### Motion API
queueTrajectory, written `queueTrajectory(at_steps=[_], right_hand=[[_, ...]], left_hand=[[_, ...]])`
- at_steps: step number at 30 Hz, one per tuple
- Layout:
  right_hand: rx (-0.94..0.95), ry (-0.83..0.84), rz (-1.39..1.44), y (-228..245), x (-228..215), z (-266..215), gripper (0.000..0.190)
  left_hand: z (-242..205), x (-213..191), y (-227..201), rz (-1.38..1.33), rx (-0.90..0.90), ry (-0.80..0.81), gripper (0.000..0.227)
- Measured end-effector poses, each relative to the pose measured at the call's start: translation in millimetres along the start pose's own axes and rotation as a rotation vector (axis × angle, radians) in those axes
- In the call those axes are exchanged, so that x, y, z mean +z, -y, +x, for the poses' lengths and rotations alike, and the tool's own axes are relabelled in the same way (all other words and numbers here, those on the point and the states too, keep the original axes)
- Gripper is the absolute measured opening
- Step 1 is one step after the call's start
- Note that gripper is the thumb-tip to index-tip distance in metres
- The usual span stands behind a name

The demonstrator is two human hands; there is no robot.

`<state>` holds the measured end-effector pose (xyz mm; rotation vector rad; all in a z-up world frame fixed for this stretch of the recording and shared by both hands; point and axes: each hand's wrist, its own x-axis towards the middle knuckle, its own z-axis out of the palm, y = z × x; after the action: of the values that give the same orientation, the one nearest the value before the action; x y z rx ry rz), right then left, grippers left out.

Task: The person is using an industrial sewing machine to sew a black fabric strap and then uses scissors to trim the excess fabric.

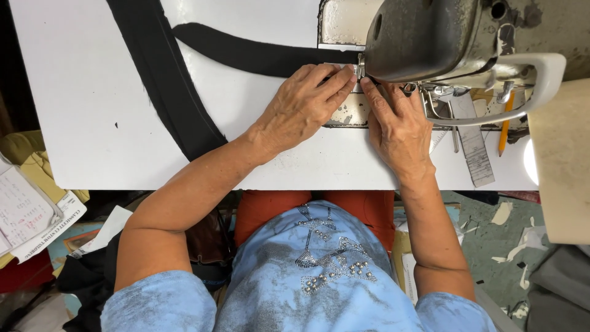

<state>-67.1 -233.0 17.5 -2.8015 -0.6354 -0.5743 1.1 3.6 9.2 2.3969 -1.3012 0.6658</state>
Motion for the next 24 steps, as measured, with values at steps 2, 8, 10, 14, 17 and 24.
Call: queueTrajectory(at_steps=[2, 8, 10, 14, 17, 24], right_hand=[[0.005, 0.009, -0.046, 3, -3, 0, 0.043], [0.048, 0.057, 0.021, 2, -2, 0, 0.046], [0.047, 0.062, 0.05, 2, -2, 0, 0.048], [0.06, 0.094, 0.062, 1, -2, 0, 0.053], [0.091, 0.122, 0.064, 3, -4, 1, 0.054], [0.085, 0.122, 0.079, 2, -3, 2, 0.055]], left_hand=[[-1, 0, 0, 0.03, 0.006, 0.009, 0.031], [-2, 3, 2, -0.005, -0.005, 0.036, 0.036], [-2, 4, 2, 0.007, -0.011, 0.036, 0.035], [-1, 8, 7, -0.07, -0.044, -0.031, 0.034], [1, 6, 8, -0.209, -0.1, -0.096, 0.032], [3, 6, 10, -0.213, -0.1, -0.106, 0.03]])
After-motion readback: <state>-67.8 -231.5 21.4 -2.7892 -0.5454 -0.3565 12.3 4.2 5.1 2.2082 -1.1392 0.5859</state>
